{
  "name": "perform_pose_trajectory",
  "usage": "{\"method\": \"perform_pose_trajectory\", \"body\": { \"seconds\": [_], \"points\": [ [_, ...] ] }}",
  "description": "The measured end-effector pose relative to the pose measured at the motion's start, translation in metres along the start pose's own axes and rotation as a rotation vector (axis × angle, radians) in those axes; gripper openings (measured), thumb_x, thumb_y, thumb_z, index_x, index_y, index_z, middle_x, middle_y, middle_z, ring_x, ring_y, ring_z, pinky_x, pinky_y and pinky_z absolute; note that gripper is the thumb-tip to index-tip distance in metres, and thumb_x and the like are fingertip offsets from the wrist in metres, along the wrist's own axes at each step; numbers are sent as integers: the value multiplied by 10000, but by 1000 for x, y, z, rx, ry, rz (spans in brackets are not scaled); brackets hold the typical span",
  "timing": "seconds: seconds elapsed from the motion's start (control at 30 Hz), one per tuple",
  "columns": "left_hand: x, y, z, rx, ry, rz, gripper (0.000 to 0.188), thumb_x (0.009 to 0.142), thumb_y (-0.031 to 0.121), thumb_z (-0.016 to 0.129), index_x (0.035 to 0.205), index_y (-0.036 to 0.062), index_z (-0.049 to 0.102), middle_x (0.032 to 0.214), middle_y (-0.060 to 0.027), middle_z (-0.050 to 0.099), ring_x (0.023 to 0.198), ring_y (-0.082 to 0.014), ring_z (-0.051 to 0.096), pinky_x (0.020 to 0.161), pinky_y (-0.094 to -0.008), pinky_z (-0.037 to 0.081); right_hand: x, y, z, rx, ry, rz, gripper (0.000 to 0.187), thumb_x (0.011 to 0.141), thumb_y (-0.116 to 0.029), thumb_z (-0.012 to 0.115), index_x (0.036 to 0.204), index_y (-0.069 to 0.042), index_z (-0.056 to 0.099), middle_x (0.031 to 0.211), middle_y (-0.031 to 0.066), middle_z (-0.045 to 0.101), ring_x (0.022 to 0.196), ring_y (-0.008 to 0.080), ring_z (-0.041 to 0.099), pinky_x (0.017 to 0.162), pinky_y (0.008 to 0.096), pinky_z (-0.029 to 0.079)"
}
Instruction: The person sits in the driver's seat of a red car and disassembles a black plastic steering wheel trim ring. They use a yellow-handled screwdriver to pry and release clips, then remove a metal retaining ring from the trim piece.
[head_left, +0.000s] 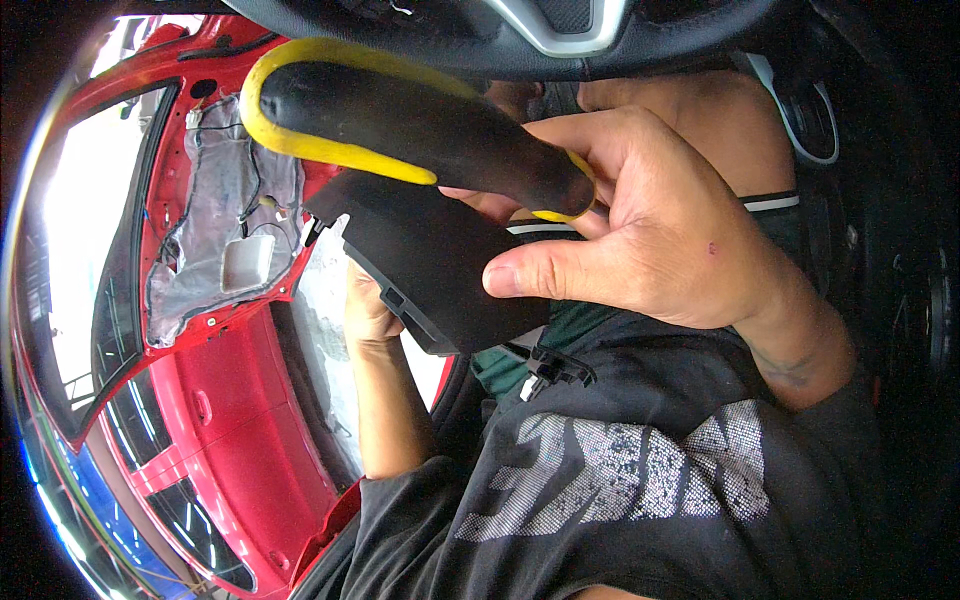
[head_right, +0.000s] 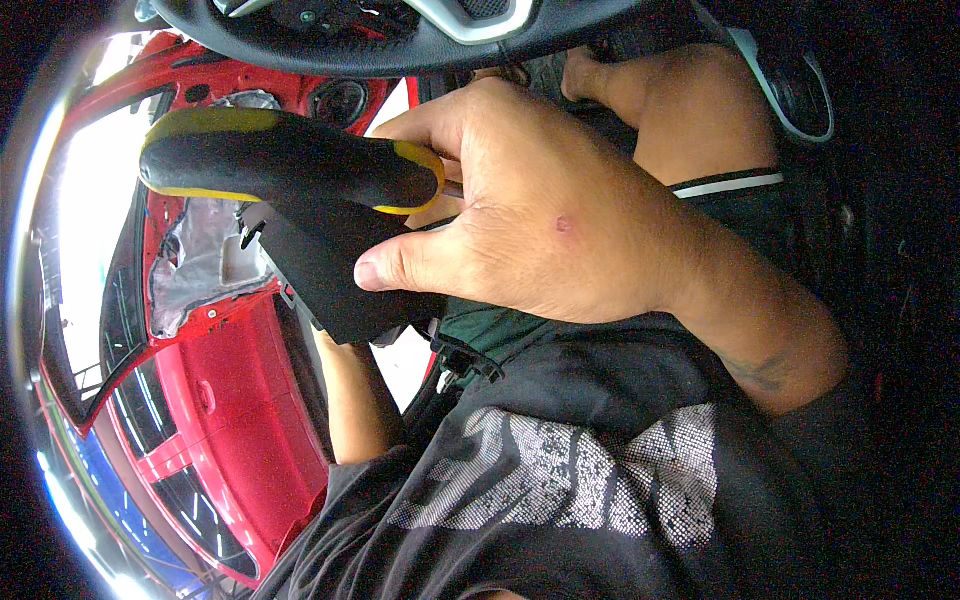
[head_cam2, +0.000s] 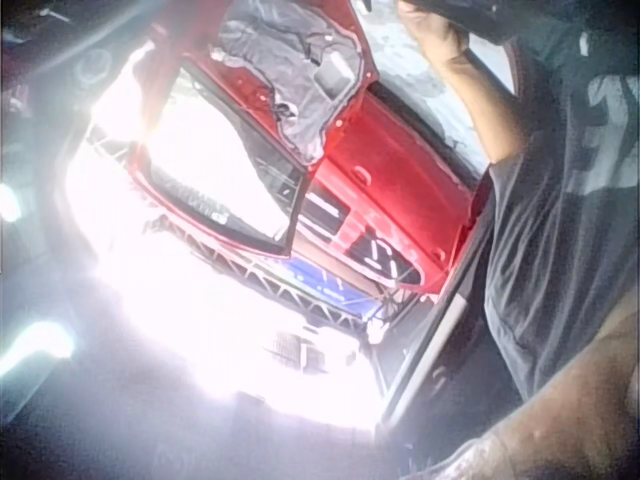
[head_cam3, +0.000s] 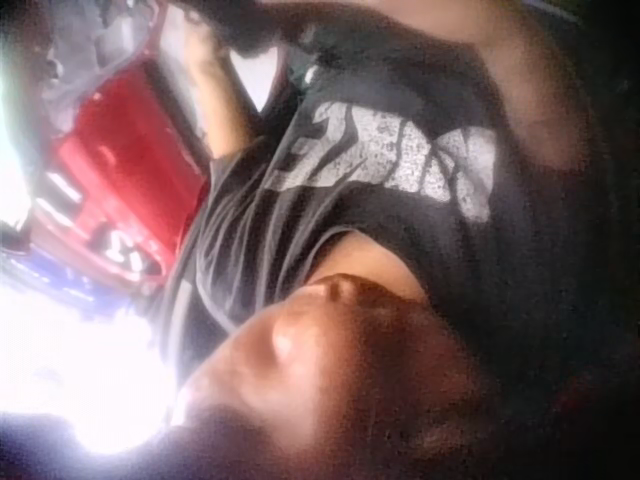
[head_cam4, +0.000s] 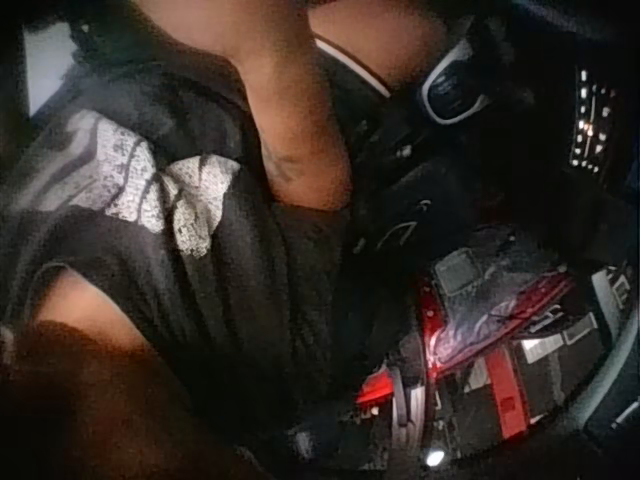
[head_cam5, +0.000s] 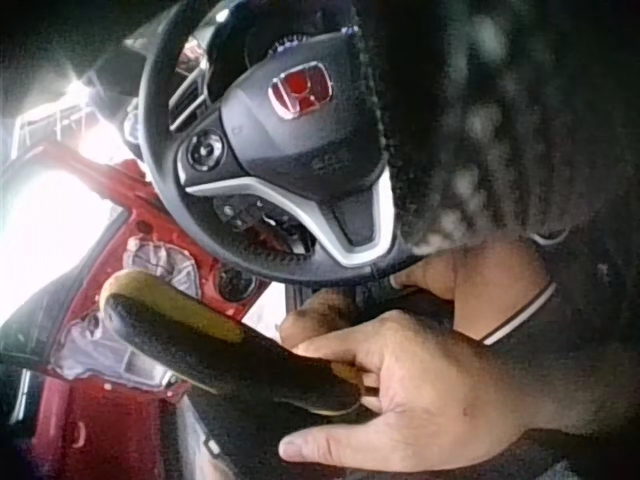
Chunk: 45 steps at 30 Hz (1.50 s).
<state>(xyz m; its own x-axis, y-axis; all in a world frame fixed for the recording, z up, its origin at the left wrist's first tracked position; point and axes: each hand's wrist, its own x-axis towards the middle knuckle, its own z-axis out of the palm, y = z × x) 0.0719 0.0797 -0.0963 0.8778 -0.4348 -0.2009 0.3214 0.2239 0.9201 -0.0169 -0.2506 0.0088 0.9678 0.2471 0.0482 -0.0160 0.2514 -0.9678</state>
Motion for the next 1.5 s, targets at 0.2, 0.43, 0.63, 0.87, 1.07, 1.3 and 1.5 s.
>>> {"method": "perform_pose_trajectory", "body": {
  "seconds": [0.2, 0.43, 0.63, 0.87, 1.07, 1.3, 1.5],
  "points": [
    [-2, 0, -4, -106, 101, -19, 443, 914, -11, 692, 1345, -5, 590, 1217, -167, 711, 1001, -253, 738, 819, -390, 635, 4, 0, 3, 11, -17, -12, 532, 801, 34, 840, 1279, 96, 613, 1225, 151, 701, 1167, 191, 662, 1080, 343, 520],
    [1, -3, -6, -49, 33, 15, 498, 873, 23, 757, 1342, 1, 589, 1220, -163, 709, 1005, -249, 736, 842, -386, 628, 4, 0, 4, 22, -8, -22, 535, 792, 26, 852, 1270, 90, 620, 1211, 147, 703, 1161, 191, 669, 1080, 348, 518],
    [5, -4, 1, -33, 8, 12, 494, 867, 28, 765, 1330, 2, 595, 1203, -159, 714, 992, -245, 737, 834, -380, 627, 1, 6, 2, 43, 16, -84, 555, 788, 20, 857, 1283, 86, 615, 1220, 142, 693, 1175, 192, 660, 1091, 350, 511],
    [9, -6, 6, -24, -7, 2, 488, 860, 34, 774, 1316, 2, 601, 1183, -155, 720, 977, -240, 739, 823, -373, 626, 1, 5, -2, -24, 23, -47, 579, 783, 6, 865, 1303, 70, 618, 1220, 128, 694, 1168, 181, 657, 1084, 341, 512],
    [10, -5, 9, -15, -15, -4, 484, 854, 40, 782, 1304, 2, 606, 1166, -152, 725, 965, -236, 741, 814, -367, 625, 2, 11, -3, 63, 14, -110, 579, 778, -3, 869, 1302, 59, 629, 1217, 122, 697, 1143, 171, 661, 1072, 331, 518],
    [10, -6, 11, -12, -19, -13, 479, 847, 46, 791, 1289, 2, 612, 1146, -148, 731, 950, -231, 743, 804, -360, 625, 2, 8, -5, 61, 8, -66, 583, 783, 0, 861, 1309, 68, 619, 1219, 132, 704, 1152, 178, 666, 1071, 336, 520],
    [11, -6, 14, -6, -23, -22, 474, 841, 51, 799, 1277, 3, 617, 1129, -144, 736, 938, -227, 744, 795, -354, 624, 2, 6, -6, 141, 2, -49, 579, 784, 8, 853, 1307, 75, 613, 1215, 137, 707, 1143, 178, 674, 1070, 328, 519]
  ]
}}
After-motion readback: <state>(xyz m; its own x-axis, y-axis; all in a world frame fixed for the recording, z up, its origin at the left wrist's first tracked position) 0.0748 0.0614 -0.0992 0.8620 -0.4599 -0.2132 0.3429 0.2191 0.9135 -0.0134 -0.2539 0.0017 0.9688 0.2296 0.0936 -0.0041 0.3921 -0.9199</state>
